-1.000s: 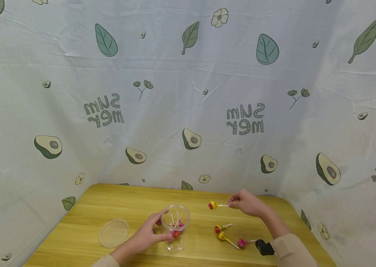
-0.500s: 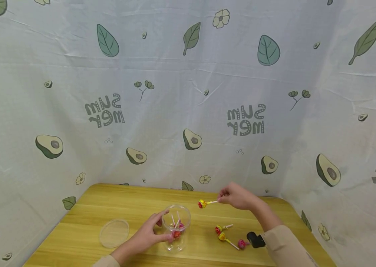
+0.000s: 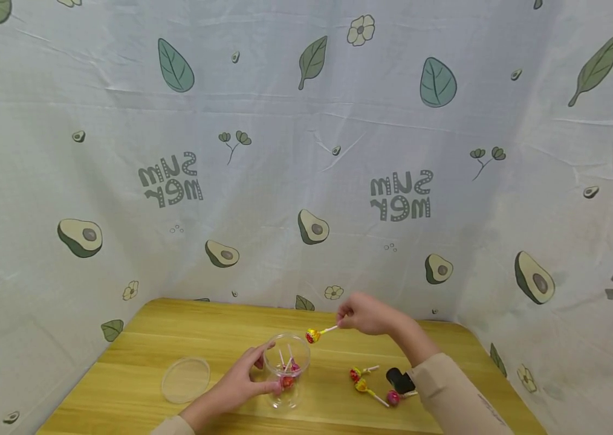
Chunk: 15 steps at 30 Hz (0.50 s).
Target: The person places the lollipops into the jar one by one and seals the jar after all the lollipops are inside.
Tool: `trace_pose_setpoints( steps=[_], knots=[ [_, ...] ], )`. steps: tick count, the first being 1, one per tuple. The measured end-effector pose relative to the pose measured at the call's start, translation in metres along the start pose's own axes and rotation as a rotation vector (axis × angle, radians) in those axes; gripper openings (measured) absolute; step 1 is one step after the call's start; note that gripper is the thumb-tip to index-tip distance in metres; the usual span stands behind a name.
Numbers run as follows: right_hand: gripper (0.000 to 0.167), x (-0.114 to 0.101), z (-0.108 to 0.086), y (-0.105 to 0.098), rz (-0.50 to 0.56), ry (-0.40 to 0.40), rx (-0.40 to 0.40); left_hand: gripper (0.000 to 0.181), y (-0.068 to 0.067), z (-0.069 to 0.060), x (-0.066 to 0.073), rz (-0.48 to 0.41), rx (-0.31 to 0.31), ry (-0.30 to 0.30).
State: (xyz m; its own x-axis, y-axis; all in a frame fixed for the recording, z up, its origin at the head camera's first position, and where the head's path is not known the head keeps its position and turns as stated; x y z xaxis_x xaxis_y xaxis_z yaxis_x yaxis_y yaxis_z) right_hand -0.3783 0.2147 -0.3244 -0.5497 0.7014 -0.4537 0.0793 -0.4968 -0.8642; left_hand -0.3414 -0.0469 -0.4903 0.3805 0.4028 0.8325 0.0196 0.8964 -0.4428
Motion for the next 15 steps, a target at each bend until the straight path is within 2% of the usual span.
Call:
trace_pose_setpoints(
  steps=[5,15],
  knots=[
    [0.014,-0.011,0.01,0.005,-0.043,-0.018,-0.012,0.086,0.001,0.001,-0.002,0.035,0.009,0.019],
    [0.01,-0.03,0.026,0.021,-0.147,-0.062,-0.059,0.087,0.0,0.002,0.001,0.02,0.001,0.017]
  ],
)
Point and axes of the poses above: each hand's wrist, its own z-axis towards the middle knuckle, its own y-axis out of the palm, x = y × z, the point moved 5 cm from there along z, towards the middle knuckle, and after that the axes turned 13 degrees about x, right-handed, at the moved point
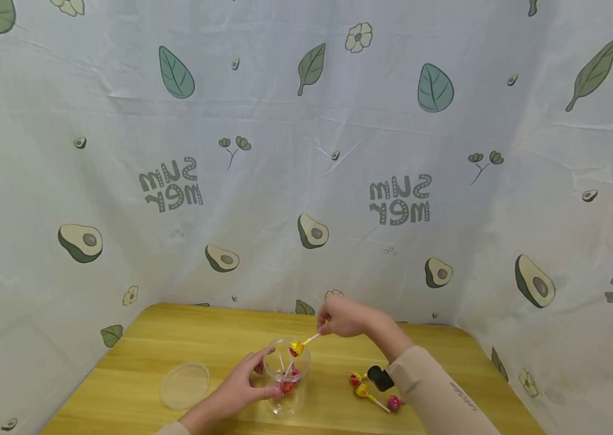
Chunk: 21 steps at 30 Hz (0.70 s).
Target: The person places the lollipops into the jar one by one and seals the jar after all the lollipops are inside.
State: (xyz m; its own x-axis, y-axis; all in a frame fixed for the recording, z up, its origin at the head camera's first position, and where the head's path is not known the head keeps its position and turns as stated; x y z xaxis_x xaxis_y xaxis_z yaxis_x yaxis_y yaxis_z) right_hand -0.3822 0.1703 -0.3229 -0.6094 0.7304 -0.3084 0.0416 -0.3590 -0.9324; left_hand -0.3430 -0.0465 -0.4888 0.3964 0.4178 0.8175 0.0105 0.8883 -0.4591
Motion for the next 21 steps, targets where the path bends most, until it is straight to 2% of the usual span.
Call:
trace_pose_setpoints(
  steps=[5,12,16,21],
  knots=[
    [0.013,-0.009,0.007,0.009,-0.041,-0.012,-0.033,0.085,0.001,0.0,-0.001,-0.009,0.005,-0.002],
    [0.015,-0.02,0.013,0.02,-0.111,0.014,-0.109,0.085,0.005,0.001,0.002,0.004,-0.005,-0.009],
    [0.016,-0.028,0.018,0.028,-0.134,-0.029,-0.129,0.084,0.003,0.001,0.003,-0.015,-0.01,-0.024],
    [0.015,-0.035,0.023,0.041,-0.158,-0.071,-0.174,0.081,-0.001,0.001,0.0,0.019,-0.016,-0.007]
  ],
)
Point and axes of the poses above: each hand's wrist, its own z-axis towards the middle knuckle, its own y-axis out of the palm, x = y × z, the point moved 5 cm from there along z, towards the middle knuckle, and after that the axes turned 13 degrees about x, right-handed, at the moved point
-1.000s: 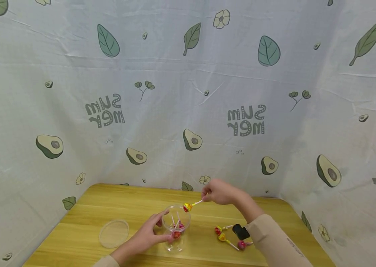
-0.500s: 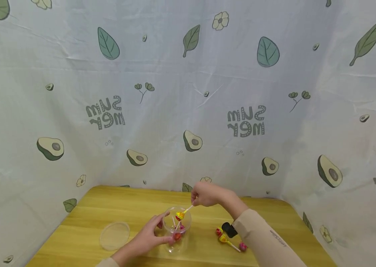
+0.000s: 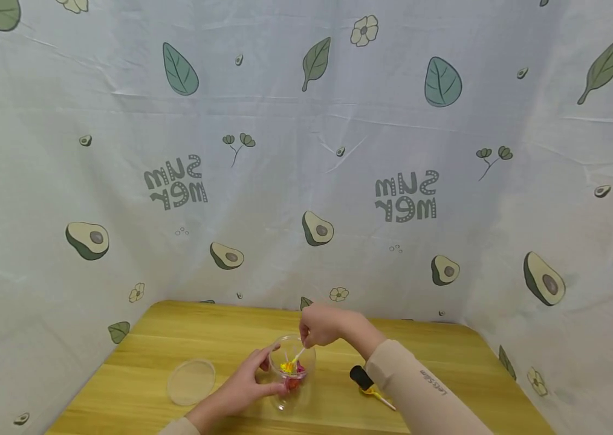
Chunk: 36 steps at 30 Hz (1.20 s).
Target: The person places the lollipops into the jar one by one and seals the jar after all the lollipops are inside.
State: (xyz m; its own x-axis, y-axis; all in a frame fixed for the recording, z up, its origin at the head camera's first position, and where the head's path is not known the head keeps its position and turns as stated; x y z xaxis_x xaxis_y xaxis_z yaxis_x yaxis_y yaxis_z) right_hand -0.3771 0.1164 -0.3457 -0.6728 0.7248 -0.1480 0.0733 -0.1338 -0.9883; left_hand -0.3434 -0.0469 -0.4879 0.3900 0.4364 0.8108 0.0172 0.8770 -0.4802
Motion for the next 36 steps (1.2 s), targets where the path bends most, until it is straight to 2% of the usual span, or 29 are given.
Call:
trace_pose_setpoints(
  steps=[10,14,18,23,30,36],
  knots=[
    [0.014,-0.011,0.006,0.012,-0.082,0.011,-0.044,0.085,-0.001,0.003,-0.001,0.003,0.012,0.003],
    [0.015,-0.014,0.008,0.016,-0.105,-0.012,-0.051,0.086,-0.002,0.003,-0.001,0.002,0.012,-0.006],
    [0.02,-0.019,0.011,0.021,-0.156,-0.032,-0.06,0.085,-0.003,0.004,0.001,0.007,0.013,0.02],
    [0.027,-0.025,0.012,0.027,-0.216,-0.013,-0.087,0.084,-0.003,0.005,0.001,0.021,0.024,0.06],
    [0.024,-0.03,0.012,0.037,-0.243,-0.004,-0.083,0.083,0.0,0.004,-0.002,0.005,0.014,0.035],
    [0.044,-0.026,0.01,0.04,-0.201,-0.015,-0.049,0.079,0.001,0.0,-0.002,-0.033,-0.006,0.027]
  ],
)
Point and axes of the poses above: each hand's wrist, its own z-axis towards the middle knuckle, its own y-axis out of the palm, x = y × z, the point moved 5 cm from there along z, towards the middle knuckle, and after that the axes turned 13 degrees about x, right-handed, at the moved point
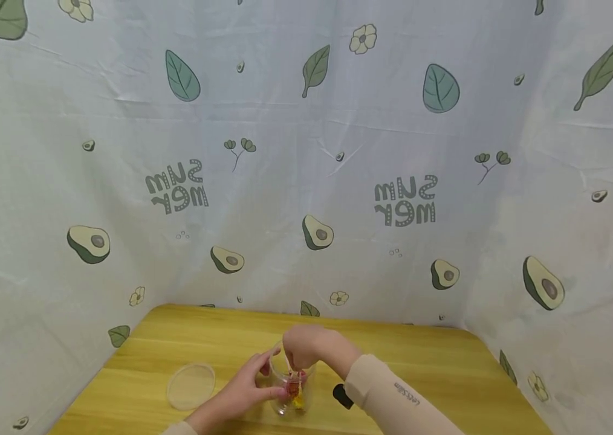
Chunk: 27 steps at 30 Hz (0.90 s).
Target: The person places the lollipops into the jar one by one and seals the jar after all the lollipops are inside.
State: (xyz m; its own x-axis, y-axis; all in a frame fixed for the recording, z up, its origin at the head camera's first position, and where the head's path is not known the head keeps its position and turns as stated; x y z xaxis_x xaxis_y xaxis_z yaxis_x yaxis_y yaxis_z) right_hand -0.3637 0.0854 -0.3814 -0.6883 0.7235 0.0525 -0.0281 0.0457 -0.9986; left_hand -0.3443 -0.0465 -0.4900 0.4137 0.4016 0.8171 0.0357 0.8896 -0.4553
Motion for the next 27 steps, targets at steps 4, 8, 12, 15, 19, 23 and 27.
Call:
trace_pose_setpoints(
  steps=[4,8,12,15,19,23,27],
  knots=[
    [0.038,0.0,-0.003,0.007,0.065,-0.012,0.009,0.079,0.005,-0.007,-0.003,0.011,-0.009,-0.003],
    [0.019,0.0,-0.007,0.006,0.117,-0.056,0.049,0.08,0.007,-0.014,-0.006,0.01,-0.009,-0.03],
    [0.012,0.004,-0.014,0.003,0.185,-0.079,0.106,0.081,0.009,-0.018,-0.007,0.011,-0.007,-0.051],
    [0.012,0.01,-0.019,0.0,0.24,-0.086,0.147,0.083,0.01,-0.021,-0.007,0.002,-0.012,-0.068],
    [0.01,0.022,-0.028,-0.004,0.314,-0.043,0.171,0.085,0.009,-0.02,-0.008,-0.008,-0.023,-0.088],
    [0.009,0.041,-0.041,-0.014,0.361,0.028,0.201,0.086,0.006,-0.011,-0.007,0.005,-0.015,-0.078],
    [0.01,0.059,-0.055,-0.02,0.396,0.058,0.238,0.085,0.002,-0.002,-0.004,0.009,-0.001,-0.059]
  ],
)
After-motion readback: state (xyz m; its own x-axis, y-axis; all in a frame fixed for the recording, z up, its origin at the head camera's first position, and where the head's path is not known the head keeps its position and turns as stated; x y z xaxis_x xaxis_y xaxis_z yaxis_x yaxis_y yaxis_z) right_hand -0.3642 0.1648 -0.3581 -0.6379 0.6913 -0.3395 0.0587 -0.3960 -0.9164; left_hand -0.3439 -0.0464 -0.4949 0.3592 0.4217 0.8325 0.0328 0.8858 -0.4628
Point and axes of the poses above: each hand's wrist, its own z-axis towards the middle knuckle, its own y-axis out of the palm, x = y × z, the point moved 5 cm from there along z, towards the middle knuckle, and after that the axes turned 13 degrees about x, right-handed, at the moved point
